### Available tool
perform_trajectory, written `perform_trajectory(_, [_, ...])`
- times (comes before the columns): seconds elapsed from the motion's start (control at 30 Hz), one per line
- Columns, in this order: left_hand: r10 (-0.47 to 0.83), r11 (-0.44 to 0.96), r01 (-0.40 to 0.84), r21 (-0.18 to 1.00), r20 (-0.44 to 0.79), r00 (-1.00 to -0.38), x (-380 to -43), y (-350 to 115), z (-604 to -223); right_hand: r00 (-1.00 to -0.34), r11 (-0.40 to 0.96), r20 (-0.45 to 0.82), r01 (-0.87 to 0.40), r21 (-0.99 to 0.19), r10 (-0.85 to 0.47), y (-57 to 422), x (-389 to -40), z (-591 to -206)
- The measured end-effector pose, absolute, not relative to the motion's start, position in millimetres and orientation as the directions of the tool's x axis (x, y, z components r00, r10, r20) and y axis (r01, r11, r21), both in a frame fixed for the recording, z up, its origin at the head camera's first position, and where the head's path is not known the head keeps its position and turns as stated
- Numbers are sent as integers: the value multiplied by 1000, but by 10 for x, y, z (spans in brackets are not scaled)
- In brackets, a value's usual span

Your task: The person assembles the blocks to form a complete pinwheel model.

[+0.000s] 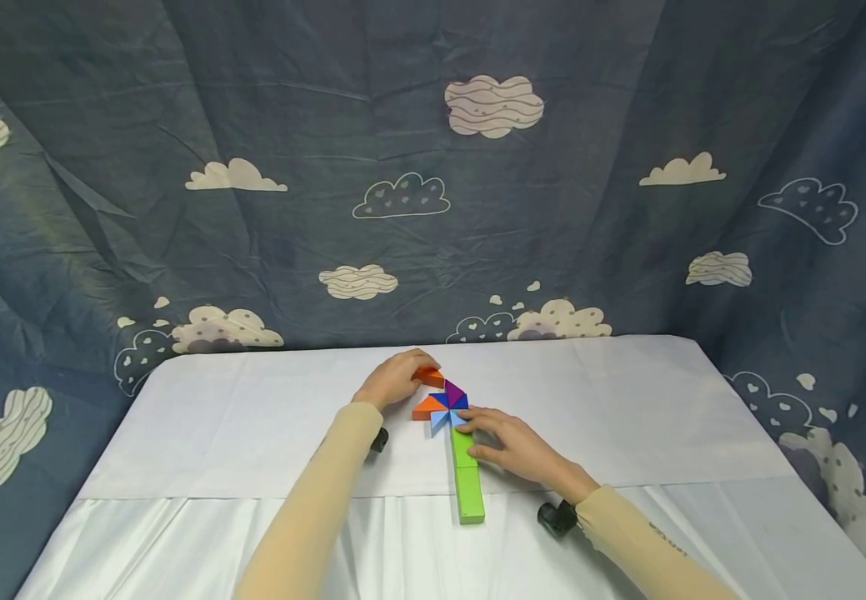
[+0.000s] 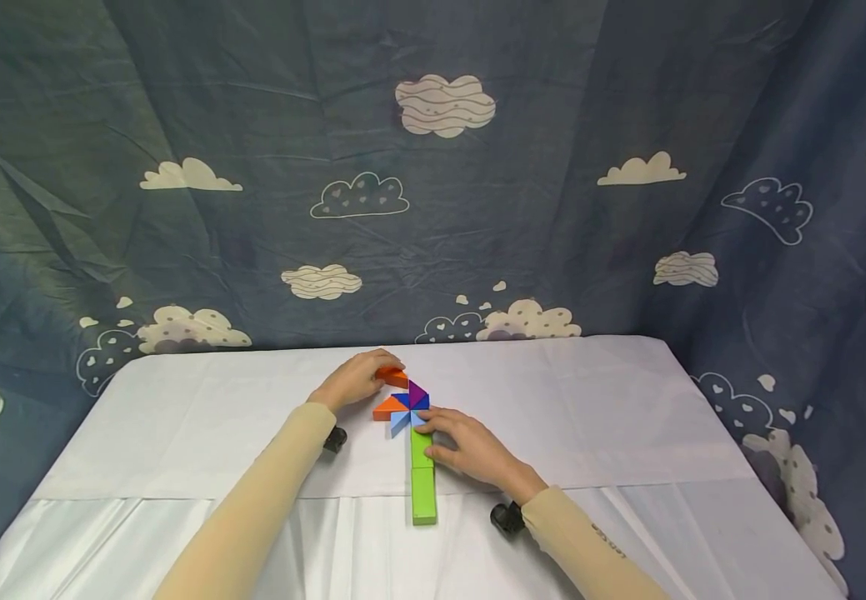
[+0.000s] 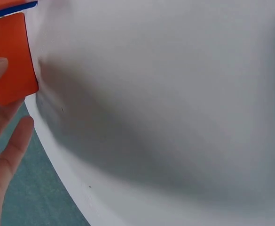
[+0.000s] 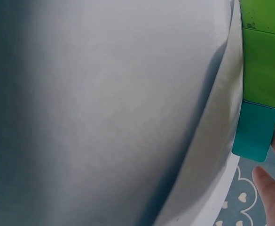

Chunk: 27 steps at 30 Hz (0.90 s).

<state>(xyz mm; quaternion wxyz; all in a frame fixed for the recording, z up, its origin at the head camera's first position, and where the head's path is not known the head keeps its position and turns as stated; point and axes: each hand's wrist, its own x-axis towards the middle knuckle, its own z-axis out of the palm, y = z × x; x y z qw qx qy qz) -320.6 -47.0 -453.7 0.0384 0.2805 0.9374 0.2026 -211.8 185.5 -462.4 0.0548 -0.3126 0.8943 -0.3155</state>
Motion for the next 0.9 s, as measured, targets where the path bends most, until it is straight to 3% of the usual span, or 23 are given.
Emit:
perform_trajectory(0.63, [571,705,518,484,47,-820,-3161,-651,-4579,-802,610,104,-524,-594,-588,1853,-2115,-4642])
perform_trajectory(0.9, [553,687,523,506,103,-827,-3075,-745,-4561,-807,613,97,-515,-600,-583,1847,-2112,-4640])
